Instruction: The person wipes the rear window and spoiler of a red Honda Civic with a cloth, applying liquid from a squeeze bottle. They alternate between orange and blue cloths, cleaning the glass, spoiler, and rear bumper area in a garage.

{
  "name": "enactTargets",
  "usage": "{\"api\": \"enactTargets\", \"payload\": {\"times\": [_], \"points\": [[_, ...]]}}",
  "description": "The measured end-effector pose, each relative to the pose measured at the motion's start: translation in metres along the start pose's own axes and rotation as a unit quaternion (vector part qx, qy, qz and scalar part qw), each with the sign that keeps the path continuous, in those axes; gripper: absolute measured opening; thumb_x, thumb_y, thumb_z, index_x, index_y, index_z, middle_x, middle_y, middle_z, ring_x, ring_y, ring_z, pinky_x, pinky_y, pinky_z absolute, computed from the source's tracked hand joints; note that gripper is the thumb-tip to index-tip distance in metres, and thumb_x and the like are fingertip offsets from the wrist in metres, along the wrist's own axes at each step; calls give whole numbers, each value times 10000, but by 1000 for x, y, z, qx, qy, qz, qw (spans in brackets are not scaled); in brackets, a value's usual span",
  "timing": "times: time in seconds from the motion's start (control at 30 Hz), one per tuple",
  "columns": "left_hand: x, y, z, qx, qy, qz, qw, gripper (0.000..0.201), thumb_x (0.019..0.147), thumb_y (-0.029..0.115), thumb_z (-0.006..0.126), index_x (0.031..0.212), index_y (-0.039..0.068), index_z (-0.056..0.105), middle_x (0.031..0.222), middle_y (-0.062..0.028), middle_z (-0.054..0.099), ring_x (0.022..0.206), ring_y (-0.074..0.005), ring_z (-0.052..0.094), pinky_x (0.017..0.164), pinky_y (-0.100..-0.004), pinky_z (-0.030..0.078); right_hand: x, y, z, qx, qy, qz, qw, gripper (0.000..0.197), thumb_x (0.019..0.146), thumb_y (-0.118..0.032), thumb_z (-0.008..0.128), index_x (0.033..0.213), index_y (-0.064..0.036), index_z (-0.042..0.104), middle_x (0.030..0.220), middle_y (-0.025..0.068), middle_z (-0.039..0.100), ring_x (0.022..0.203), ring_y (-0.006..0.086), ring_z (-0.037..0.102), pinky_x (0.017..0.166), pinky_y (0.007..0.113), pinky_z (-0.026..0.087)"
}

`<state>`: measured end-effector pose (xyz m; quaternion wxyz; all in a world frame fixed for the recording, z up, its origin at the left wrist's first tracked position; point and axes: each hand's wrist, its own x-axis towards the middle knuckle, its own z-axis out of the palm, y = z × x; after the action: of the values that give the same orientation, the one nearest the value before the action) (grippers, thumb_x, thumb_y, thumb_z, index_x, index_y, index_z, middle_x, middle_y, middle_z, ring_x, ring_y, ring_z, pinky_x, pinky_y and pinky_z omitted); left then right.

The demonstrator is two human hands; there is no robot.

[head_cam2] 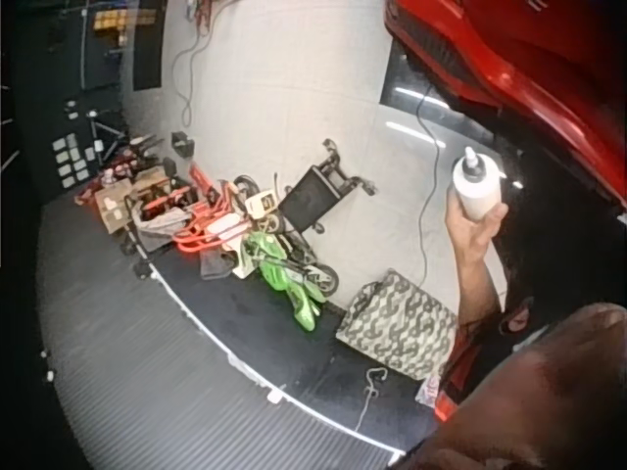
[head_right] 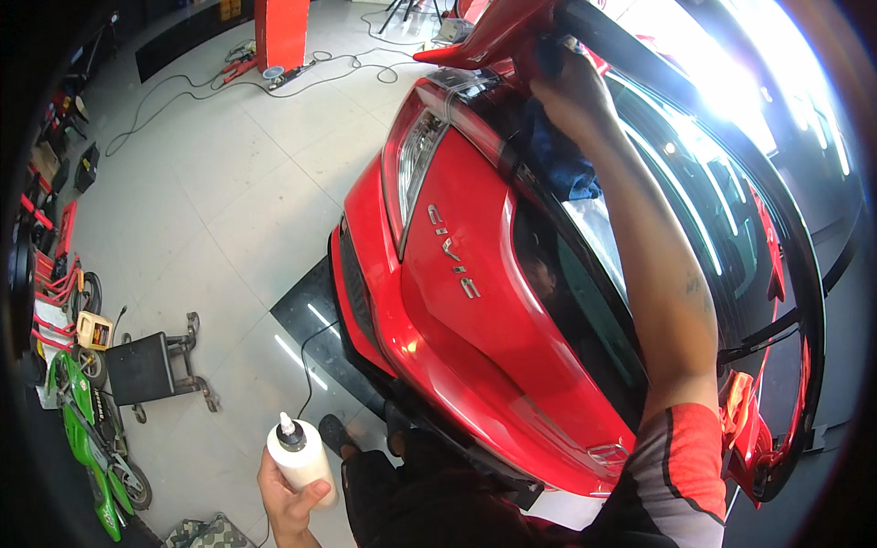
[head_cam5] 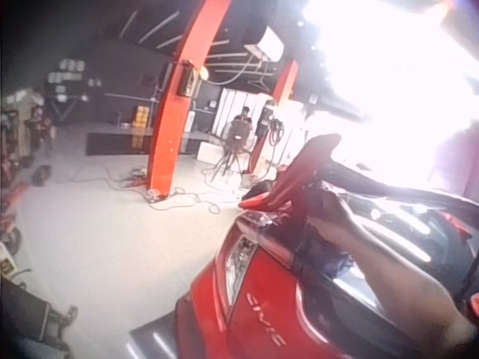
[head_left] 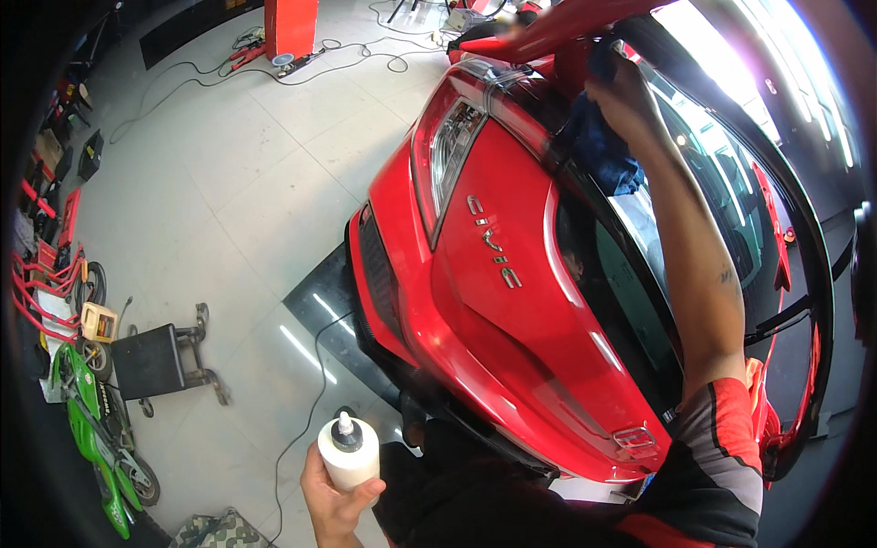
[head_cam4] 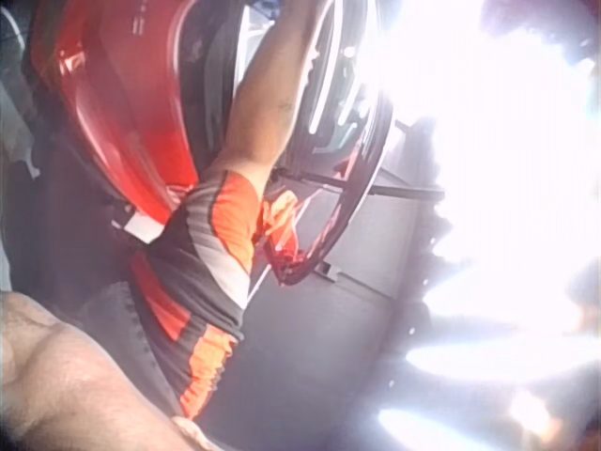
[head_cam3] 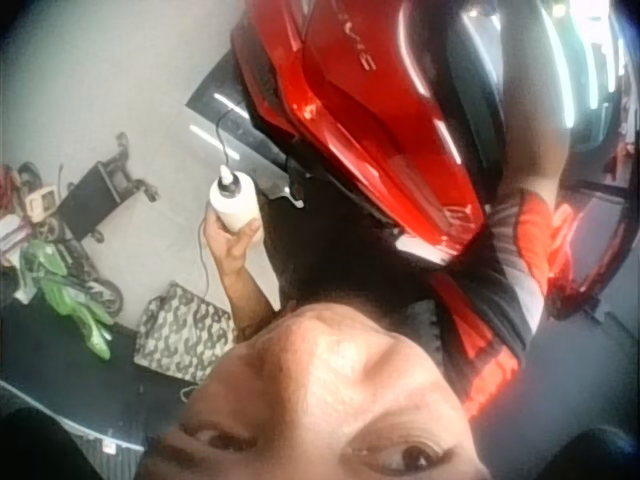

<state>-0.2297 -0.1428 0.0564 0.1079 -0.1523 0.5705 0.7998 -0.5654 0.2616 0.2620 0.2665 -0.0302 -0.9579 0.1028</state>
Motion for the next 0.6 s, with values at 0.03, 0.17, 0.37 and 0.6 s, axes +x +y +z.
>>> {"api": "enactTargets", "payload": {"times": [0.03,0.17,0.37,0.6], "points": [[-1,1,-1,6,2,-3,1000,870,648,355,965,1304,-32,545,1126,-93,655,1003,-175,648,900,-319,511,11,6,1,-13,-51,44,998,557,815,-205,698,1334,-24,606,1132,235,714,1062,346,694,938,432,520],[-7,5,-10,30,9,-5,1000,894,643,371,952,1320,-32,530,1115,-77,631,998,-167,625,895,-316,495,77,103,-11,-63,-94,97,989,597,825,-147,677,1407,-66,567,1247,229,672,1152,365,656,983,450,510],[-11,-1,-18,14,12,-10,1000,884,641,360,953,1312,-37,536,1093,-82,641,980,-174,637,886,-315,501,53,74,-17,-63,-37,0,997,555,812,-55,643,1363,-37,580,1242,252,656,1149,410,645,981,489,506],[4,14,-1,28,-5,-14,1000,879,646,330,954,1325,-38,535,1104,-85,649,992,-176,644,897,-321,504,38,41,-4,-109,-53,0,993,413,847,-68,567,1255,-40,629,1165,268,668,1062,412,675,910,471,516]]}}
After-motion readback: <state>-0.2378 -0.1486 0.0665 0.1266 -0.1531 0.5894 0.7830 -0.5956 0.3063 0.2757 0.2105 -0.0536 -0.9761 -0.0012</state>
